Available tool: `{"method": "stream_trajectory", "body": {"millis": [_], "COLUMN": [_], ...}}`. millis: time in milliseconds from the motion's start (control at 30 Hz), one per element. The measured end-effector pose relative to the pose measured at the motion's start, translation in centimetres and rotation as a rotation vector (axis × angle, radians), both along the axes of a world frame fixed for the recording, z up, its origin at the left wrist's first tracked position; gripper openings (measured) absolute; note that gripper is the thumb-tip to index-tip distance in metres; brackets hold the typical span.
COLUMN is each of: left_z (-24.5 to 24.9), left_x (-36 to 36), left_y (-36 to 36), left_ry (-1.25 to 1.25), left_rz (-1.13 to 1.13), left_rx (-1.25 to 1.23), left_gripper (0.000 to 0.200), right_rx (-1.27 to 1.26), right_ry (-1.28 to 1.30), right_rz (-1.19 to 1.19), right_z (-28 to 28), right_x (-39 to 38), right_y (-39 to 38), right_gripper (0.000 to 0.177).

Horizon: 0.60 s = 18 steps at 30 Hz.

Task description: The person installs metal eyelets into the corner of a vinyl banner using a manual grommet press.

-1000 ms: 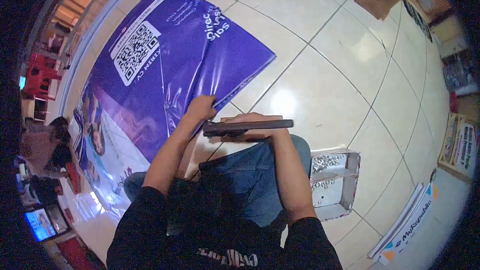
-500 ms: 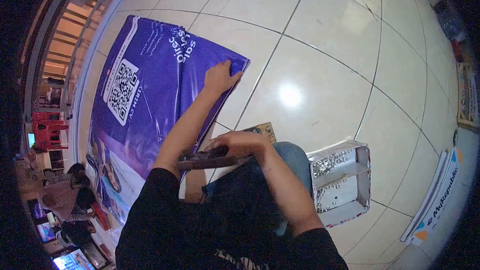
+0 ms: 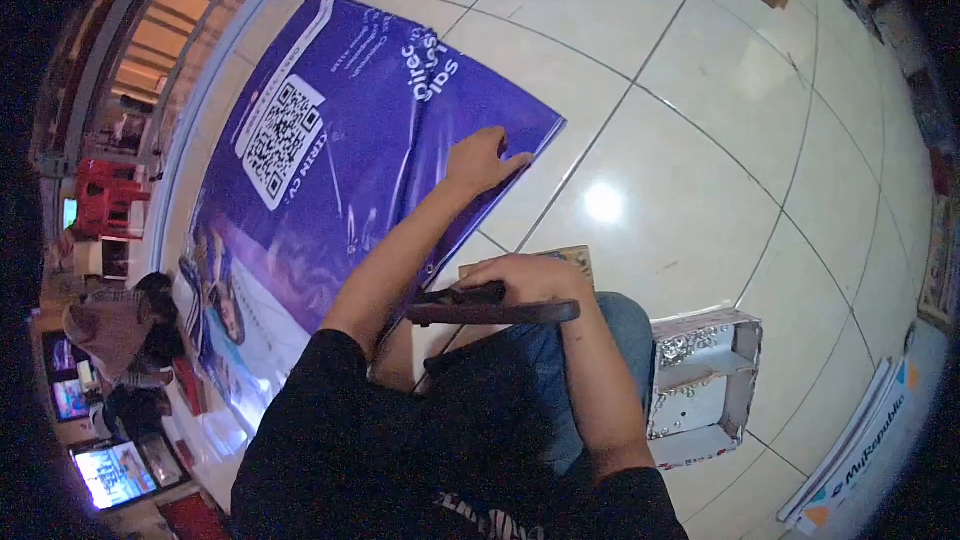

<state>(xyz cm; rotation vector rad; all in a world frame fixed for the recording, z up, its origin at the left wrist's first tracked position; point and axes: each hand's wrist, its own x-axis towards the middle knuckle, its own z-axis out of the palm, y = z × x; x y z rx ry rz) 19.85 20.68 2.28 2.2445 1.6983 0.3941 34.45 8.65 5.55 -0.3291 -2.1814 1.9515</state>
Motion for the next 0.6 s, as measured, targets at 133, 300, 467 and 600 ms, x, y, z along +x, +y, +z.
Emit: {"method": "stream_trajectory", "body": {"millis": [133, 300, 467, 600], "left_z": [-2.2, -4.7, -2.1, -3.0], "left_x": [2.3, 2.4, 3.5, 2.7], "left_y": [2.0, 5.2, 4.7, 6.6], "left_ry": [0.046, 0.164, 0.164, -0.073], "left_rz": [-0.010, -0.115, -0.039, -0.013], "left_rx": [0.059, -0.054, -0.002, -0.191], "left_gripper": [0.048, 0.049, 0.053, 0.044], "right_rx": [-0.021, 0.037, 0.070, 0.066], "right_ry": [-0.026, 0.030, -0.057, -0.064], "right_rz": [-0.028, -0.030, 0.086, 0.056], "right_z": [0.4, 0.6, 1.9, 0.6], "right_x": [0.6, -0.1, -0.7, -0.3], "right_y": [-0.2, 0.5, 1.2, 0.8], "right_gripper": [0.066, 0.074, 0.074, 0.075]}}
